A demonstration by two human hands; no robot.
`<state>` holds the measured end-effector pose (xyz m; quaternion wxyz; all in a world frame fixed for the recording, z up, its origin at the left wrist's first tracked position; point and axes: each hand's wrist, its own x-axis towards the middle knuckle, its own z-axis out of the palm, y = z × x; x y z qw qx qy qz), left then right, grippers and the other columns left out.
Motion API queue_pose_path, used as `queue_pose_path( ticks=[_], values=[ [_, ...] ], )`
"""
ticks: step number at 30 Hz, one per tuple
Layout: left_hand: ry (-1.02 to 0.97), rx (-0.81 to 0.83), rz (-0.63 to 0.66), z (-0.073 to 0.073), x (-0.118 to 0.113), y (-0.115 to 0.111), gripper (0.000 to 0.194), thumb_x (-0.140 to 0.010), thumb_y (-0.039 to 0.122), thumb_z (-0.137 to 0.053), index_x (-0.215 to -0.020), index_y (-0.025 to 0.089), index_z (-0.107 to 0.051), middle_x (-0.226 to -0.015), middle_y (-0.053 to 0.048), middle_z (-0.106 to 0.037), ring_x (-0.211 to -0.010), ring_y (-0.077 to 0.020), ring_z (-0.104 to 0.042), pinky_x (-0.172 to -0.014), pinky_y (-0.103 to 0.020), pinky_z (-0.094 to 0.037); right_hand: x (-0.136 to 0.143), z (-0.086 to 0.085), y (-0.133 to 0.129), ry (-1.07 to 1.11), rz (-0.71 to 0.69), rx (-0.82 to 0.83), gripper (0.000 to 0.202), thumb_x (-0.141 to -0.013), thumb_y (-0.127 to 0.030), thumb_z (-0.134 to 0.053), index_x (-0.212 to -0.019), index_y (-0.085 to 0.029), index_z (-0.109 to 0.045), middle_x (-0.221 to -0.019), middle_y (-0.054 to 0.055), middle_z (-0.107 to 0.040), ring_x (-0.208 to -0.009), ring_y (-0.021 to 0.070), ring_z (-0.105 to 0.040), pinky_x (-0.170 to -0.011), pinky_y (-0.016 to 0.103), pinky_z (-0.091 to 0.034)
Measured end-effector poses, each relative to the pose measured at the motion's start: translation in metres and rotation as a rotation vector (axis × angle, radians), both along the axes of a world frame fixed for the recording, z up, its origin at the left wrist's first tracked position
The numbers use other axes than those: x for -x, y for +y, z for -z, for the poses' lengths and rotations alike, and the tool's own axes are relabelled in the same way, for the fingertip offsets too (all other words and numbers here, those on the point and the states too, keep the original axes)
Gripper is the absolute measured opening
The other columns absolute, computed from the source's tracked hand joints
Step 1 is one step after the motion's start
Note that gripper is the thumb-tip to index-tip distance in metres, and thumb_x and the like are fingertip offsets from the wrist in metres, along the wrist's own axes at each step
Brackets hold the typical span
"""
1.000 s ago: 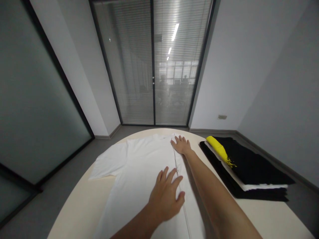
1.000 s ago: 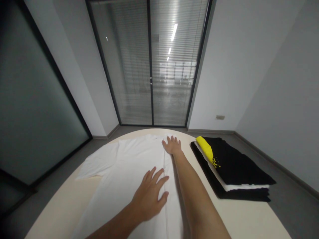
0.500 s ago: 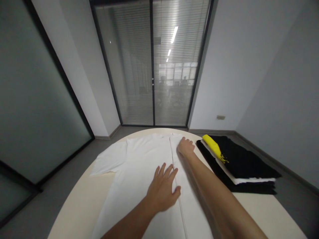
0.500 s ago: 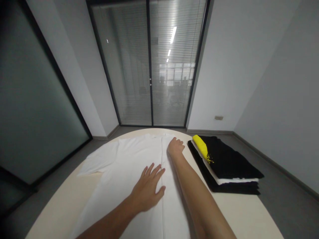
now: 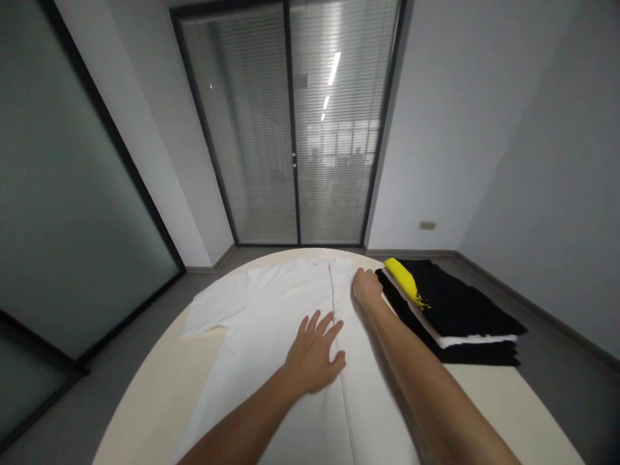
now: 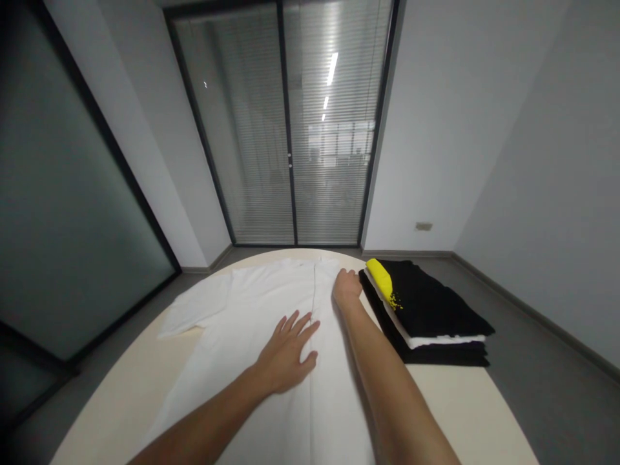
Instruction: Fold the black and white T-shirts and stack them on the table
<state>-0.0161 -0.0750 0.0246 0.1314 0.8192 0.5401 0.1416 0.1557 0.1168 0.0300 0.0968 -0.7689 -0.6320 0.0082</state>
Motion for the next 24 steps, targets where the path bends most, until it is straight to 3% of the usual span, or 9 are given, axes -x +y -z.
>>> queue_pose_path(
  ticks=[6, 11, 15, 18, 20, 24],
  values=[
    [0.001, 0.002, 0.017, -0.001, -0.012, 0.014, 0.066, -0.093, 0.048, -0.048, -0.156, 0.029, -0.039, -0.166, -0.002, -0.028, -0.155, -0.0311, -0.016, -0.126, -0.056, -0.011, -0.007, -0.003, 0.001, -0.039, 0.020, -0.057, 0.045, -0.100, -0.009, -0.027, -0.127, -0.013, -0.063, -0.130, 0.023, -0.058, -0.119, 0.0299, -0.057, -0.084, 0.036, -0.053],
    [-0.026, -0.001, 0.030, 0.001, -0.015, 0.018, 0.066, -0.093, 0.048, -0.049, -0.156, 0.029, -0.039, -0.166, -0.002, -0.029, -0.155, -0.0309, -0.016, -0.127, -0.056, -0.011, 0.001, -0.004, 0.001, -0.049, -0.017, -0.069, 0.046, -0.098, -0.009, -0.029, -0.127, -0.008, -0.065, -0.133, 0.025, -0.058, -0.125, 0.0319, -0.053, -0.097, 0.041, -0.045],
    [-0.134, -0.063, -0.031, 0.008, -0.008, 0.024, 0.056, -0.098, 0.042, -0.043, -0.150, 0.022, -0.046, -0.158, -0.006, -0.045, -0.150, -0.0257, -0.034, -0.125, -0.047, -0.024, 0.022, 0.006, -0.008, -0.012, -0.052, -0.022, 0.045, -0.102, -0.025, -0.033, -0.130, -0.009, -0.064, -0.135, 0.024, -0.059, -0.126, 0.0327, -0.054, -0.100, 0.043, -0.042],
    [-0.150, -0.130, -0.187, 0.012, 0.016, 0.035, 0.052, -0.099, 0.037, -0.041, -0.145, 0.016, -0.052, -0.148, -0.010, -0.056, -0.140, -0.0230, -0.048, -0.121, -0.039, -0.033, 0.031, 0.016, -0.016, 0.009, -0.070, -0.007, 0.057, -0.104, -0.042, -0.030, -0.148, -0.010, -0.049, -0.155, 0.022, -0.043, -0.142, 0.0372, -0.039, -0.111, 0.048, -0.031],
    [-0.056, -0.122, -0.338, 0.014, 0.044, 0.042, 0.054, -0.100, 0.040, -0.039, -0.145, 0.013, -0.052, -0.150, -0.014, -0.053, -0.142, -0.0276, -0.044, -0.121, -0.045, -0.030, 0.031, 0.021, -0.019, 0.035, -0.085, 0.004, 0.064, -0.104, -0.048, -0.027, -0.155, -0.010, -0.039, -0.162, 0.021, -0.032, -0.149, 0.0391, -0.027, -0.117, 0.051, -0.021],
    [0.148, -0.080, -0.680, 0.013, 0.123, 0.048, 0.061, -0.101, 0.048, -0.034, -0.150, 0.013, -0.046, -0.158, -0.017, -0.041, -0.148, -0.0364, -0.033, -0.121, -0.052, -0.023, 0.027, 0.025, -0.018, 0.089, -0.107, 0.024, 0.070, -0.104, -0.054, -0.020, -0.157, -0.012, -0.036, -0.165, 0.016, -0.027, -0.152, 0.0391, -0.019, -0.121, 0.052, -0.013]
  ],
)
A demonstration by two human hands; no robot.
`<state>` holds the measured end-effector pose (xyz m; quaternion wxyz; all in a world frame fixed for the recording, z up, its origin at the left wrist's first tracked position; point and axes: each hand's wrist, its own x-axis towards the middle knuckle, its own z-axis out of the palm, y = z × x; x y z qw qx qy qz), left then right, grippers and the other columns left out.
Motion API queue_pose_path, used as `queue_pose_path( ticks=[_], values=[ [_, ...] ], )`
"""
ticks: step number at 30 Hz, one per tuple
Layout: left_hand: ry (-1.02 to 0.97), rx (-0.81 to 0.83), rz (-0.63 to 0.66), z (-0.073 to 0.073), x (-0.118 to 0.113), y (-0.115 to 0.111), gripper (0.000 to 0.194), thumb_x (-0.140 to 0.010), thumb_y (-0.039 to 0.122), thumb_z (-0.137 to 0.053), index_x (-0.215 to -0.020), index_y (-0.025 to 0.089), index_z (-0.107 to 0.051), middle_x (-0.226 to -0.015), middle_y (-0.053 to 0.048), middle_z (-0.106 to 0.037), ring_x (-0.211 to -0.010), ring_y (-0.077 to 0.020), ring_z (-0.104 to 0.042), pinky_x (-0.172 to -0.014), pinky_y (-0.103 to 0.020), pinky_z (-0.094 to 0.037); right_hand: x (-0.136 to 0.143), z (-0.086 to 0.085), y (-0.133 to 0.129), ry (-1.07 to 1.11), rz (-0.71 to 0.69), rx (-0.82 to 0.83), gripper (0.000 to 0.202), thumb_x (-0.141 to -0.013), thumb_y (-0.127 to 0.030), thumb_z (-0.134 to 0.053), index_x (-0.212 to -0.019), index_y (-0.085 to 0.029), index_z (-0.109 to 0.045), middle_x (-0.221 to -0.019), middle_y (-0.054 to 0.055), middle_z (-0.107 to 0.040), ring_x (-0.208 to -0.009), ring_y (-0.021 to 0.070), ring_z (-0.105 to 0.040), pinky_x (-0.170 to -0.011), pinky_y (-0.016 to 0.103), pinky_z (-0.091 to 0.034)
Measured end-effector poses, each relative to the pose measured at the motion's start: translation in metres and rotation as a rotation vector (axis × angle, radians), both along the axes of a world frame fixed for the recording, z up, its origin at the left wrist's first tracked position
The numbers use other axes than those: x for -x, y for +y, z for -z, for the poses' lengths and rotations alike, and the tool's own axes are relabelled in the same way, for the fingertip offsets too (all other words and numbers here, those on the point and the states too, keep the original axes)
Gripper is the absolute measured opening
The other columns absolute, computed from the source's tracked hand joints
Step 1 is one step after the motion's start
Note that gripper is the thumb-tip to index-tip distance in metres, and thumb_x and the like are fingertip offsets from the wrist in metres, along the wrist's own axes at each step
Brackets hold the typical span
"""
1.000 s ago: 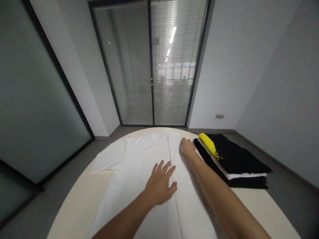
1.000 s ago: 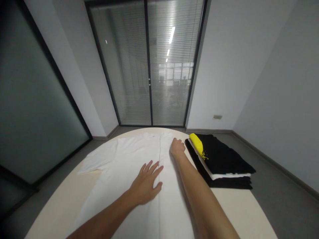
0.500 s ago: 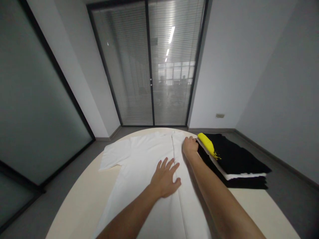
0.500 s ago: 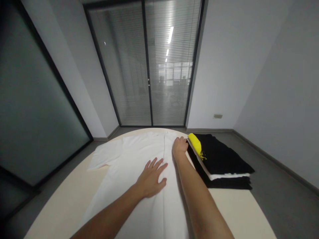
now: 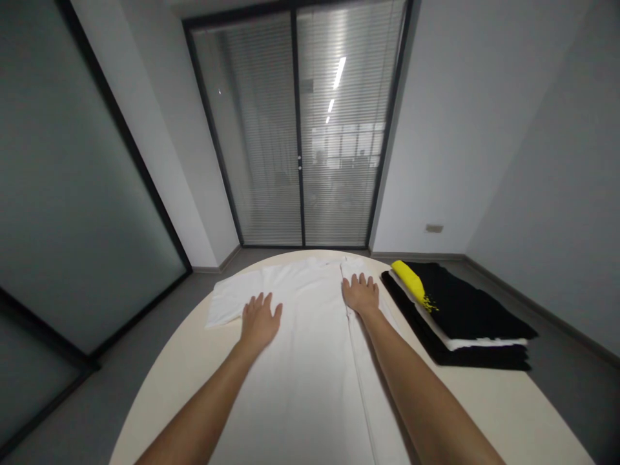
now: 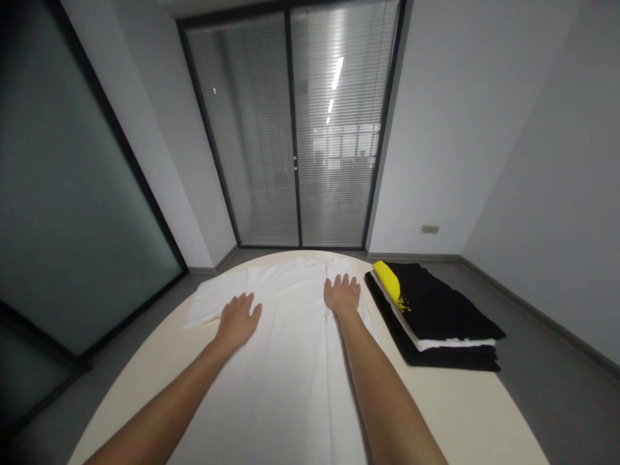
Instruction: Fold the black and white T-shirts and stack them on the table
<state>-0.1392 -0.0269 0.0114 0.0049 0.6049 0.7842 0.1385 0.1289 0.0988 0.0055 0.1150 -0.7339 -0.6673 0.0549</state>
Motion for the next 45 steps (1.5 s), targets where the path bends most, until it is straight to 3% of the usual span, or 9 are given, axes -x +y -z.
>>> queue_pose_path(
  ticks=[5, 10, 15, 20, 24, 29, 33, 36, 45],
  values=[
    [-0.002, -0.006, -0.325, 0.005, 0.091, -0.008, 0.060, -0.101, 0.052, -0.030, -0.148, 0.021, -0.051, -0.158, -0.020, -0.039, -0.146, -0.0432, -0.033, -0.116, -0.061, -0.024, 0.000, 0.001, -0.001, -0.019, -0.007, -0.034, 0.069, -0.103, -0.055, -0.023, -0.156, -0.013, -0.038, -0.164, 0.016, -0.030, -0.152, 0.0373, -0.022, -0.121, 0.052, -0.016],
    [-0.071, -0.122, -0.307, 0.017, 0.123, -0.009, 0.048, -0.098, 0.036, -0.041, -0.134, 0.013, -0.063, -0.151, -0.022, -0.048, -0.143, -0.0400, -0.039, -0.115, -0.059, -0.029, -0.002, 0.003, -0.005, -0.004, -0.047, -0.134, 0.056, -0.105, -0.047, -0.026, -0.141, -0.018, -0.057, -0.156, 0.013, -0.046, -0.146, 0.0328, -0.035, -0.118, 0.051, -0.023],
    [-0.135, -0.250, -0.199, 0.017, 0.129, -0.001, 0.038, -0.093, 0.019, -0.045, -0.119, 0.008, -0.070, -0.132, -0.020, -0.062, -0.128, -0.0292, -0.057, -0.113, -0.042, -0.042, -0.010, 0.005, -0.002, 0.084, -0.111, -0.213, 0.051, -0.105, -0.043, -0.028, -0.132, -0.023, -0.066, -0.151, 0.010, -0.053, -0.142, 0.0308, -0.042, -0.116, 0.047, -0.030],
    [-0.195, -0.475, -0.152, 0.000, 0.123, 0.001, 0.041, -0.097, 0.018, -0.043, -0.132, 0.008, -0.062, -0.141, -0.017, -0.053, -0.132, -0.0236, -0.054, -0.117, -0.034, -0.039, -0.014, 0.009, 0.004, 0.170, -0.122, -0.268, 0.051, -0.104, -0.046, -0.031, -0.133, -0.023, -0.067, -0.151, 0.008, -0.053, -0.144, 0.0294, -0.040, -0.117, 0.045, -0.030],
    [-0.299, -0.738, 0.108, -0.022, 0.090, -0.007, 0.038, -0.096, 0.016, -0.046, -0.131, 0.018, -0.062, -0.142, -0.010, -0.055, -0.132, -0.0229, -0.055, -0.116, -0.037, -0.042, -0.012, 0.011, 0.005, 0.176, -0.161, -0.285, 0.048, -0.104, -0.045, -0.034, -0.130, -0.024, -0.068, -0.151, 0.008, -0.053, -0.144, 0.0295, -0.039, -0.117, 0.048, -0.030],
    [-0.281, -0.495, 0.539, -0.035, 0.038, -0.025, 0.048, -0.095, 0.011, -0.045, -0.139, 0.026, -0.057, -0.157, -0.006, -0.042, -0.131, -0.0207, -0.056, -0.111, -0.037, -0.048, -0.010, 0.012, 0.004, 0.180, -0.164, -0.273, 0.048, -0.104, -0.046, -0.035, -0.130, -0.024, -0.068, -0.152, 0.008, -0.052, -0.144, 0.0316, -0.039, -0.117, 0.052, -0.029],
    [-0.217, -0.257, 0.716, -0.030, 0.023, -0.037, 0.057, -0.090, 0.016, -0.059, -0.145, 0.029, -0.050, -0.162, -0.006, -0.036, -0.133, -0.0232, -0.054, -0.113, -0.040, -0.046, -0.011, 0.010, 0.001, 0.170, -0.165, -0.283, 0.045, -0.104, -0.044, -0.037, -0.128, -0.024, -0.069, -0.150, 0.009, -0.054, -0.143, 0.0328, -0.040, -0.115, 0.054, -0.030],
    [-0.164, -0.223, 0.709, -0.026, 0.029, -0.038, 0.056, -0.088, 0.026, -0.065, -0.143, 0.024, -0.052, -0.153, -0.009, -0.048, -0.139, -0.0271, -0.047, -0.119, -0.045, -0.038, -0.006, 0.001, -0.005, 0.146, -0.193, -0.325, 0.040, -0.101, -0.040, -0.043, -0.127, -0.024, -0.069, -0.147, 0.008, -0.057, -0.142, 0.0335, -0.040, -0.116, 0.054, -0.028],
    [-0.279, -0.175, 0.255, -0.015, 0.081, -0.025, 0.044, -0.082, 0.010, -0.055, -0.126, 0.017, -0.060, -0.125, -0.011, -0.066, -0.113, -0.0239, -0.062, -0.100, -0.037, -0.047, 0.053, -0.028, -0.041, 0.048, -0.527, -0.202, 0.035, -0.096, -0.029, -0.052, -0.125, -0.024, -0.071, -0.117, 0.009, -0.074, -0.110, 0.0281, -0.062, -0.094, 0.037, -0.045]
  ],
)
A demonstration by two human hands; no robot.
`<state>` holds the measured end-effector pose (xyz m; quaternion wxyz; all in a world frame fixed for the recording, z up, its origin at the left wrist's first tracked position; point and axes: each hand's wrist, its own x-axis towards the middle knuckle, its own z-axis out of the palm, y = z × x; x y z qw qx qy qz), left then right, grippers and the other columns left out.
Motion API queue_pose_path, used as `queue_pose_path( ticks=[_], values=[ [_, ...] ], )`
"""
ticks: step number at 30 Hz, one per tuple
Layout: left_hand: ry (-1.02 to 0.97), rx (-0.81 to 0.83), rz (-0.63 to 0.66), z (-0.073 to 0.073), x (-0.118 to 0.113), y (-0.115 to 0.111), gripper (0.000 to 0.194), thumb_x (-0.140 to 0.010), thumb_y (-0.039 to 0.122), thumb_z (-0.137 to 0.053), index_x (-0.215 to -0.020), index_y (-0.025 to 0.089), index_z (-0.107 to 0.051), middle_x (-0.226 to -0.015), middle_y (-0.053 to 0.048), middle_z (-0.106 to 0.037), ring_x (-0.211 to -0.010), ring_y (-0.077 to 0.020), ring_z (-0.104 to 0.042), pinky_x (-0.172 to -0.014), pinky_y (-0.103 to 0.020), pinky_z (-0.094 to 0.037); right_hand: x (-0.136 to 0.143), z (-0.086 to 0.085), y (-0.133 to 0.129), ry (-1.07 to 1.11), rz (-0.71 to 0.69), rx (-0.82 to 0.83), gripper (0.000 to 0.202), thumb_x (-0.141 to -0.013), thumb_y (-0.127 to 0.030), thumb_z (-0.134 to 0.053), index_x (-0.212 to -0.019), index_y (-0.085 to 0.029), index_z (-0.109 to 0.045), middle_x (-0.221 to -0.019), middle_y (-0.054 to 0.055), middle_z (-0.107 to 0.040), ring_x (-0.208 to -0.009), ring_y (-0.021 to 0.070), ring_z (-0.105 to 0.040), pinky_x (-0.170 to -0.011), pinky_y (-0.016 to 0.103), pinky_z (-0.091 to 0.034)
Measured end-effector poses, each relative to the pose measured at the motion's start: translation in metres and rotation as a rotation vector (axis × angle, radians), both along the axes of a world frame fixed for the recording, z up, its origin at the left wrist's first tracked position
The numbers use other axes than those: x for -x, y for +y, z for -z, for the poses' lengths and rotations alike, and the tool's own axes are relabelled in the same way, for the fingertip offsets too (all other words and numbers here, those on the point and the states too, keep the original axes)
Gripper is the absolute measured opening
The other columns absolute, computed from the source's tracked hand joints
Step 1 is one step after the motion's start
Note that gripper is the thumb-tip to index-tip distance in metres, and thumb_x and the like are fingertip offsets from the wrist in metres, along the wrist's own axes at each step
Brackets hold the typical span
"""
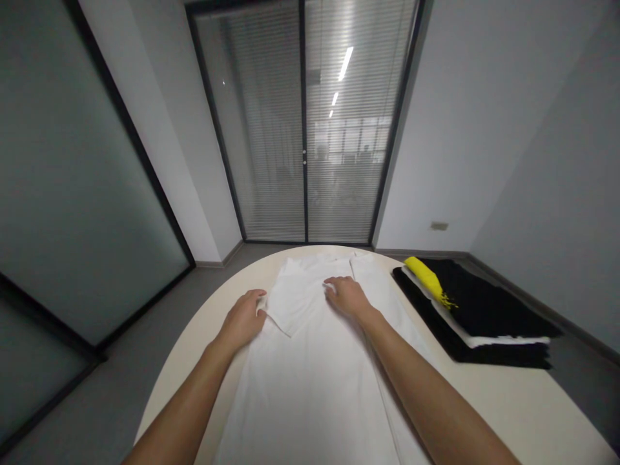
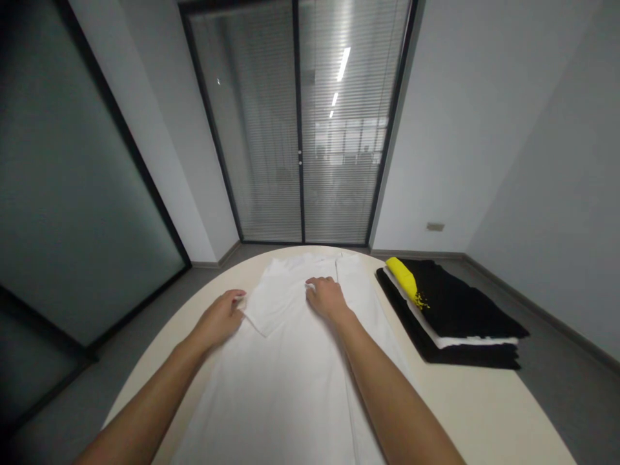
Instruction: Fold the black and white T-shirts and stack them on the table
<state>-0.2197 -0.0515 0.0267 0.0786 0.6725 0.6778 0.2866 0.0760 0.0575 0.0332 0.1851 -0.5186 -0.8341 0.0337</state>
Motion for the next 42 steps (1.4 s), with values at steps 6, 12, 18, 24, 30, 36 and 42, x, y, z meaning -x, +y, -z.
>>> queue_pose_path(
  ticks=[6, 12, 18, 24, 30, 36, 42],
  values=[
    [-0.048, 0.097, 0.027, 0.002, 0.008, -0.005, 0.025, -0.082, 0.018, -0.065, -0.107, 0.020, -0.067, -0.098, -0.004, -0.070, -0.092, -0.0196, -0.063, -0.079, -0.027, -0.045, 0.010, 0.016, 0.002, 0.119, -0.048, 0.014, 0.032, -0.092, -0.012, -0.052, -0.111, -0.022, -0.077, -0.117, 0.006, -0.074, -0.112, 0.0218, -0.063, -0.101, 0.030, -0.043],
    [-0.028, 0.111, -0.015, 0.004, 0.005, -0.001, 0.017, -0.083, 0.010, -0.056, -0.094, 0.021, -0.062, -0.084, 0.002, -0.065, -0.072, -0.0137, -0.058, -0.065, -0.023, -0.036, 0.013, 0.017, 0.009, 0.290, 0.043, 0.020, 0.036, -0.089, -0.005, -0.051, -0.114, -0.017, -0.074, -0.119, 0.008, -0.072, -0.106, 0.0180, -0.067, -0.098, 0.025, -0.045],
    [-0.019, 0.101, -0.001, 0.004, 0.004, -0.002, 0.017, -0.085, 0.009, -0.053, -0.091, 0.022, -0.062, -0.083, 0.002, -0.065, -0.074, -0.0143, -0.058, -0.067, -0.023, -0.037, 0.016, 0.015, 0.007, 0.288, 0.066, 0.072, 0.031, -0.091, -0.011, -0.051, -0.108, -0.022, -0.075, -0.105, 0.004, -0.077, -0.098, 0.0189, -0.069, -0.091, 0.026, -0.047],
    [0.013, 0.130, -0.102, 0.000, 0.000, -0.003, 0.015, -0.083, 0.013, -0.056, -0.089, 0.023, -0.065, -0.090, 0.000, -0.070, -0.082, -0.0169, -0.063, -0.069, -0.024, -0.040, 0.014, 0.019, 0.012, 0.255, 0.054, 0.003, 0.032, -0.094, -0.013, -0.048, -0.110, -0.019, -0.076, -0.115, 0.008, -0.074, -0.109, 0.0202, -0.065, -0.100, 0.029, -0.044],
    [0.012, 0.153, -0.161, -0.001, -0.004, -0.001, 0.021, -0.094, 0.031, -0.051, -0.083, 0.023, -0.067, -0.088, -0.002, -0.072, -0.081, -0.0185, -0.066, -0.067, -0.025, -0.040, 0.014, 0.024, 0.009, 0.201, 0.002, 0.021, 0.036, -0.093, -0.007, -0.048, -0.112, -0.018, -0.076, -0.118, 0.008, -0.073, -0.113, 0.0208, -0.063, -0.104, 0.030, -0.043],
    [0.064, 0.135, -0.210, 0.003, -0.008, 0.000, 0.013, -0.091, 0.031, -0.056, -0.085, 0.024, -0.065, -0.088, -0.001, -0.072, -0.080, -0.0188, -0.067, -0.065, -0.026, -0.039, 0.018, 0.020, 0.008, 0.206, -0.039, -0.043, 0.040, -0.093, -0.003, -0.044, -0.116, -0.016, -0.073, -0.126, 0.010, -0.068, -0.117, 0.0200, -0.058, -0.105, 0.027, -0.041],
    [0.068, 0.160, -0.286, 0.003, -0.010, 0.003, 0.019, -0.093, 0.032, -0.052, -0.104, 0.026, -0.066, -0.094, -0.003, -0.075, -0.084, -0.0219, -0.070, -0.065, -0.027, -0.041, 0.021, 0.023, 0.002, 0.079, -0.047, -0.052, 0.034, -0.103, -0.025, -0.043, -0.124, -0.013, -0.068, -0.142, 0.016, -0.057, -0.129, 0.0258, -0.051, -0.110, 0.035, -0.037]
  ],
)
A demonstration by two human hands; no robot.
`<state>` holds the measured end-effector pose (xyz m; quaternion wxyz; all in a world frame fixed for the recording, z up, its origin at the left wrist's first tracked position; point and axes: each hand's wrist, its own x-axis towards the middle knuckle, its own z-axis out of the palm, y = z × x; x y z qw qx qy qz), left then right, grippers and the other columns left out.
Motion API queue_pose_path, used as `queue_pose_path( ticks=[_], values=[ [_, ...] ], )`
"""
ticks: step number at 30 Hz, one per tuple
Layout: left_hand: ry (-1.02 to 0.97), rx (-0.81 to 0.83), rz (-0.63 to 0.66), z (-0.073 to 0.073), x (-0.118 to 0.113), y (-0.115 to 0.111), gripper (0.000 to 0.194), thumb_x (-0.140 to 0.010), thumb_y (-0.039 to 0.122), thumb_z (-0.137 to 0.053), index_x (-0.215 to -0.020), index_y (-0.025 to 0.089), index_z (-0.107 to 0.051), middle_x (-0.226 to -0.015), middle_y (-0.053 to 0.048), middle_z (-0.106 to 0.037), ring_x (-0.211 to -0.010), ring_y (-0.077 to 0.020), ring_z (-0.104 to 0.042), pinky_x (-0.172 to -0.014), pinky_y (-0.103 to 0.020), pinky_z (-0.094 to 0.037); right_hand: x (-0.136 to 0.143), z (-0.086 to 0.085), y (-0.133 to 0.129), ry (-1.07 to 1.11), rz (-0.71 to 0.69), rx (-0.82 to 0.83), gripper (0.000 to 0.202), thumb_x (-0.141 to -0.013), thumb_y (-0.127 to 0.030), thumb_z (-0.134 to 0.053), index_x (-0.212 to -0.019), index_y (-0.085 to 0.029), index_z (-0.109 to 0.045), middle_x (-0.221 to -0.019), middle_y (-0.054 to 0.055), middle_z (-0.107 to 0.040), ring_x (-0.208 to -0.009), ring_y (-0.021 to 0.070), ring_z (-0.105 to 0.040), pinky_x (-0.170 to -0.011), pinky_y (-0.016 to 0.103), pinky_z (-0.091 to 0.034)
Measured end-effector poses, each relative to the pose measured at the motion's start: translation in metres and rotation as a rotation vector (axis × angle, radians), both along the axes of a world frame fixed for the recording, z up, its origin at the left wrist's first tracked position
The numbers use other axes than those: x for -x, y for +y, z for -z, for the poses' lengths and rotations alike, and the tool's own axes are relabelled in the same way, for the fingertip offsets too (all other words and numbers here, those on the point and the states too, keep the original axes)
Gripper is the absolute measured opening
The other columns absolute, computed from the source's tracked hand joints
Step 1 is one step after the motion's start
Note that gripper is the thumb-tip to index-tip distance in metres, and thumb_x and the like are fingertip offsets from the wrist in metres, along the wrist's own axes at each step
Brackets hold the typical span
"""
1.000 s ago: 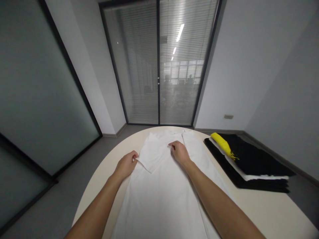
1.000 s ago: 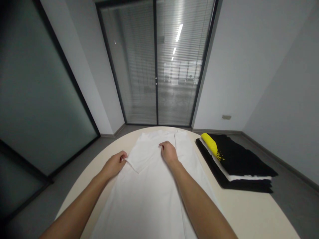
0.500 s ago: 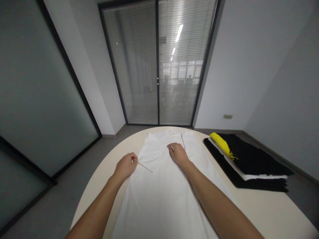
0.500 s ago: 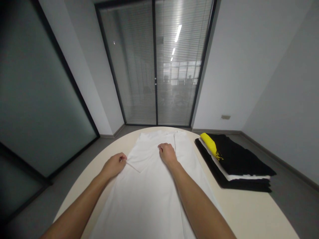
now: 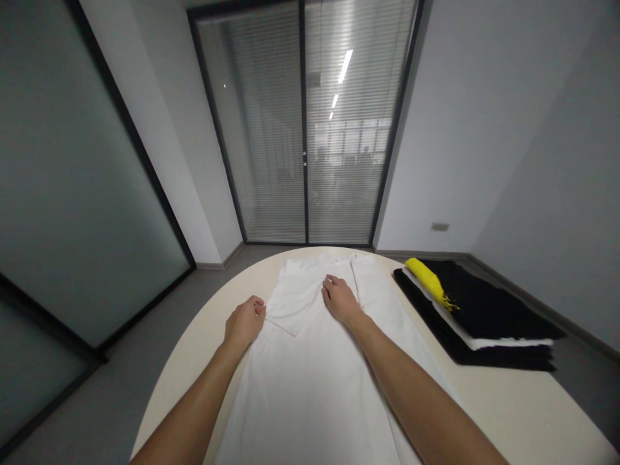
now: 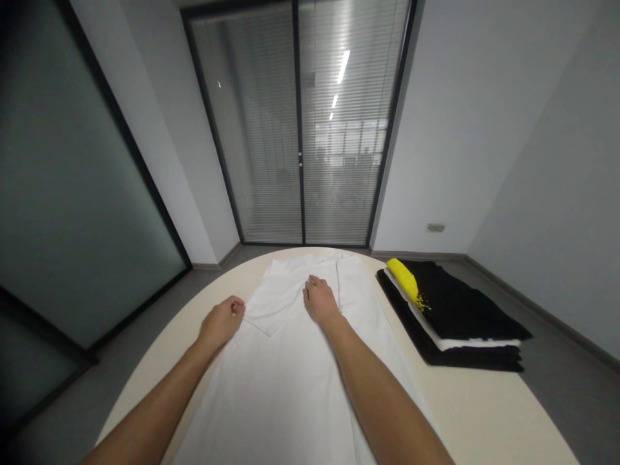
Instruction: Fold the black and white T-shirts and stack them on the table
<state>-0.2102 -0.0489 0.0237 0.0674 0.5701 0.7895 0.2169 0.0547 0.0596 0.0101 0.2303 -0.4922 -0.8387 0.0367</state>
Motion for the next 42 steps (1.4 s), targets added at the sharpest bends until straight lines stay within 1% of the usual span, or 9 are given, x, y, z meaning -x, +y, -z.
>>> queue_pose_path(
  ticks=[3, 5, 9, 16, 20, 25, 31, 38, 42],
  values=[
    [0.005, 0.010, -0.014, -0.002, -0.004, 0.000, 0.025, -0.096, 0.042, -0.050, -0.102, 0.026, -0.068, -0.093, -0.004, -0.075, -0.085, -0.0241, -0.070, -0.065, -0.029, -0.042, 0.000, 0.002, -0.002, 0.003, 0.010, -0.008, 0.040, -0.104, -0.029, -0.041, -0.137, -0.018, -0.062, -0.141, 0.014, -0.059, -0.130, 0.0262, -0.051, -0.109, 0.036, -0.037],
    [0.021, 0.016, -0.011, -0.004, -0.007, 0.000, 0.028, -0.096, 0.046, -0.050, -0.098, 0.026, -0.069, -0.092, -0.005, -0.075, -0.084, -0.0242, -0.070, -0.065, -0.029, -0.043, -0.001, 0.003, -0.002, -0.017, -0.003, 0.004, 0.039, -0.104, -0.029, -0.041, -0.133, -0.020, -0.065, -0.136, 0.013, -0.063, -0.127, 0.0261, -0.053, -0.109, 0.036, -0.038],
    [0.077, 0.025, -0.007, -0.004, -0.009, 0.001, 0.024, -0.096, 0.042, -0.052, -0.092, 0.025, -0.068, -0.093, -0.005, -0.075, -0.083, -0.0231, -0.070, -0.065, -0.028, -0.043, -0.002, 0.005, 0.001, -0.032, -0.021, 0.011, 0.036, -0.103, -0.028, -0.043, -0.125, -0.020, -0.069, -0.133, 0.010, -0.065, -0.124, 0.0250, -0.053, -0.107, 0.035, -0.038],
    [0.101, 0.021, -0.026, -0.003, -0.010, 0.001, 0.025, -0.097, 0.038, -0.047, -0.088, 0.024, -0.066, -0.092, -0.005, -0.075, -0.084, -0.0236, -0.070, -0.065, -0.029, -0.042, 0.002, -0.003, -0.001, -0.060, 0.016, 0.041, 0.038, -0.102, -0.023, -0.042, -0.133, -0.016, -0.062, -0.141, 0.011, -0.059, -0.122, 0.0266, -0.054, -0.103, 0.035, -0.041],
    [0.107, -0.002, -0.039, -0.002, -0.014, 0.001, 0.024, -0.097, 0.041, -0.050, -0.093, 0.023, -0.066, -0.095, -0.006, -0.075, -0.088, -0.0232, -0.070, -0.070, -0.029, -0.045, 0.009, -0.013, 0.007, -0.110, 0.040, 0.114, 0.031, -0.100, -0.023, -0.044, -0.118, -0.017, -0.069, -0.128, 0.014, -0.067, -0.118, 0.0296, -0.057, -0.097, 0.037, -0.044],
    [0.139, -0.044, -0.006, -0.001, -0.015, 0.001, 0.020, -0.097, 0.036, -0.050, -0.096, 0.022, -0.064, -0.100, -0.007, -0.073, -0.090, -0.0222, -0.068, -0.071, -0.029, -0.044, 0.037, -0.021, 0.030, -0.073, 0.059, 0.157, 0.031, -0.098, -0.022, -0.046, -0.124, -0.018, -0.063, -0.120, 0.014, -0.070, -0.114, 0.0301, -0.059, -0.091, 0.037, -0.046],
    [0.181, -0.032, -0.013, -0.003, -0.016, 0.002, 0.019, -0.097, 0.029, -0.047, -0.092, 0.022, -0.064, -0.098, -0.007, -0.070, -0.086, -0.0210, -0.067, -0.067, -0.027, -0.041, 0.083, -0.021, 0.058, -0.004, -0.008, 0.195, 0.044, -0.096, -0.017, -0.047, -0.140, -0.024, -0.052, -0.136, 0.008, -0.064, -0.129, 0.0276, -0.052, -0.099, 0.037, -0.044],
    [0.175, -0.031, -0.012, -0.002, -0.016, 0.006, 0.020, -0.096, 0.028, -0.046, -0.089, 0.021, -0.063, -0.096, -0.007, -0.070, -0.086, -0.0217, -0.068, -0.065, -0.028, -0.040, 0.118, -0.012, 0.083, 0.022, -0.027, 0.268, 0.047, -0.093, -0.011, -0.044, -0.132, -0.029, -0.064, -0.141, -0.001, -0.062, -0.136, 0.0257, -0.048, -0.111, 0.042, -0.040],
    [0.165, -0.020, -0.019, -0.001, -0.015, 0.008, 0.018, -0.095, 0.027, -0.047, -0.088, 0.021, -0.063, -0.095, -0.007, -0.071, -0.086, -0.0223, -0.068, -0.068, -0.029, -0.043, 0.132, -0.009, 0.093, 0.035, -0.021, 0.268, 0.055, -0.093, -0.009, -0.038, -0.141, -0.026, -0.056, -0.151, 0.001, -0.053, -0.138, 0.0239, -0.045, -0.112, 0.042, -0.040]
  ],
)
